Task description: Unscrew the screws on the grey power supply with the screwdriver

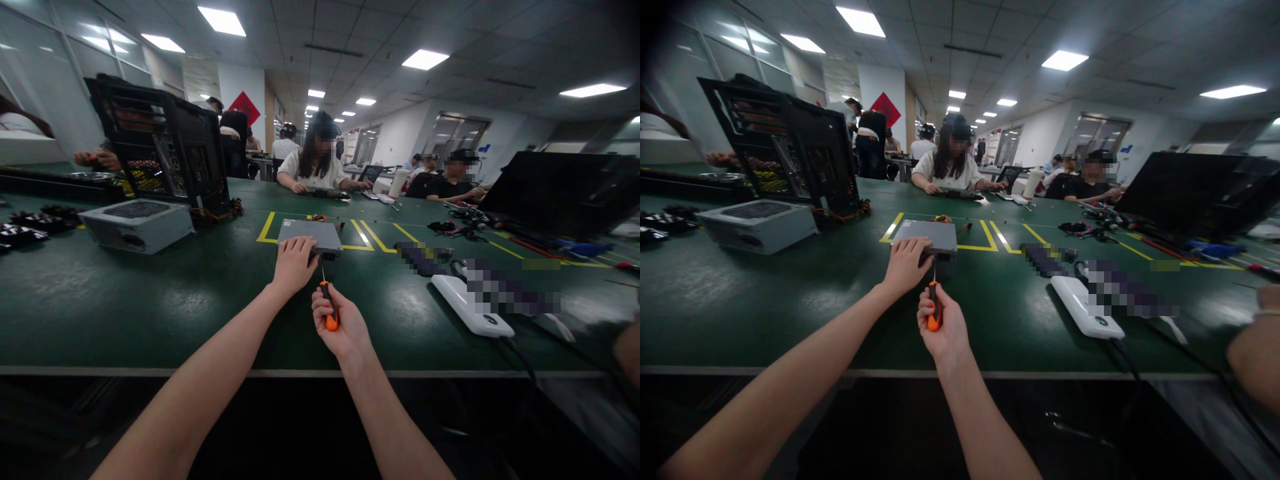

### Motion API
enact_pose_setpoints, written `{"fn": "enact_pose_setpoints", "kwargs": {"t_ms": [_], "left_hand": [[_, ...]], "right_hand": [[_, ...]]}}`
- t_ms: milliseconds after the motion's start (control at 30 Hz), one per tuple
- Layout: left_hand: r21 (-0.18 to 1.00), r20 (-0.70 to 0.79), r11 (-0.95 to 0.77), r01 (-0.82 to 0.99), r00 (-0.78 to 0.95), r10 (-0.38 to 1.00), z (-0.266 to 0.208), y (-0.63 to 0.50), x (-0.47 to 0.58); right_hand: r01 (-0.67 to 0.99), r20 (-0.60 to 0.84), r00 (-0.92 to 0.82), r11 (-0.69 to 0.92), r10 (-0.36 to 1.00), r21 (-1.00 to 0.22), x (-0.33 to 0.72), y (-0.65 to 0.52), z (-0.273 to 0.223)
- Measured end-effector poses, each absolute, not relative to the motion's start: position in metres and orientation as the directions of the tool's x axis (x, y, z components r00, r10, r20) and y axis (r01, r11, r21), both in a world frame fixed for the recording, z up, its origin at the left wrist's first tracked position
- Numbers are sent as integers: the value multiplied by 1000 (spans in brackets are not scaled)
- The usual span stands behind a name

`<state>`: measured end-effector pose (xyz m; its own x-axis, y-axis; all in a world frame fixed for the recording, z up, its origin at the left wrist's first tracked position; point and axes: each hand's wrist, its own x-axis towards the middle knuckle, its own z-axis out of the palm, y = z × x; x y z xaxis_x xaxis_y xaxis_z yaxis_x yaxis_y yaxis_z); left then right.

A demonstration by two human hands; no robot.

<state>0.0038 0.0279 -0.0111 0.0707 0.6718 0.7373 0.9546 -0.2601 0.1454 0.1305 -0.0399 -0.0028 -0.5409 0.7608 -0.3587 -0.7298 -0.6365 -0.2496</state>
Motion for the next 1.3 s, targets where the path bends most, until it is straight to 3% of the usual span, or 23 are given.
{"fn": "enact_pose_setpoints", "kwargs": {"t_ms": [133, 300, 500, 700, 867, 1033, 1300], "left_hand": [[140, 743, -260, 955, 72, 665, -12, 29, 4], [141, 747, -260, 955, 70, 661, -12, 29, 4], [150, 740, -256, 955, 63, 670, -11, 28, 4], [150, 748, -259, 954, 62, 661, -11, 27, 4], [154, 749, -261, 953, 60, 660, -11, 28, 4], [154, 752, -261, 953, 58, 656, -11, 28, 4], [160, 754, -256, 953, 50, 656, -11, 27, 5]], "right_hand": [[-690, -340, -569, -660, 749, -298, 130, -40, -1], [-759, -387, -481, -595, 787, -266, 128, -41, 3], [-689, -356, -575, -670, 737, -275, 128, -42, 3], [-765, -399, -473, -591, 786, -258, 131, -43, 2], [-672, -362, -573, -674, 736, -307, 132, -43, 1], [-747, -351, -514, -610, 783, -266, 131, -43, 0], [-715, -362, -550, -649, 752, -261, 131, -42, -3]]}}
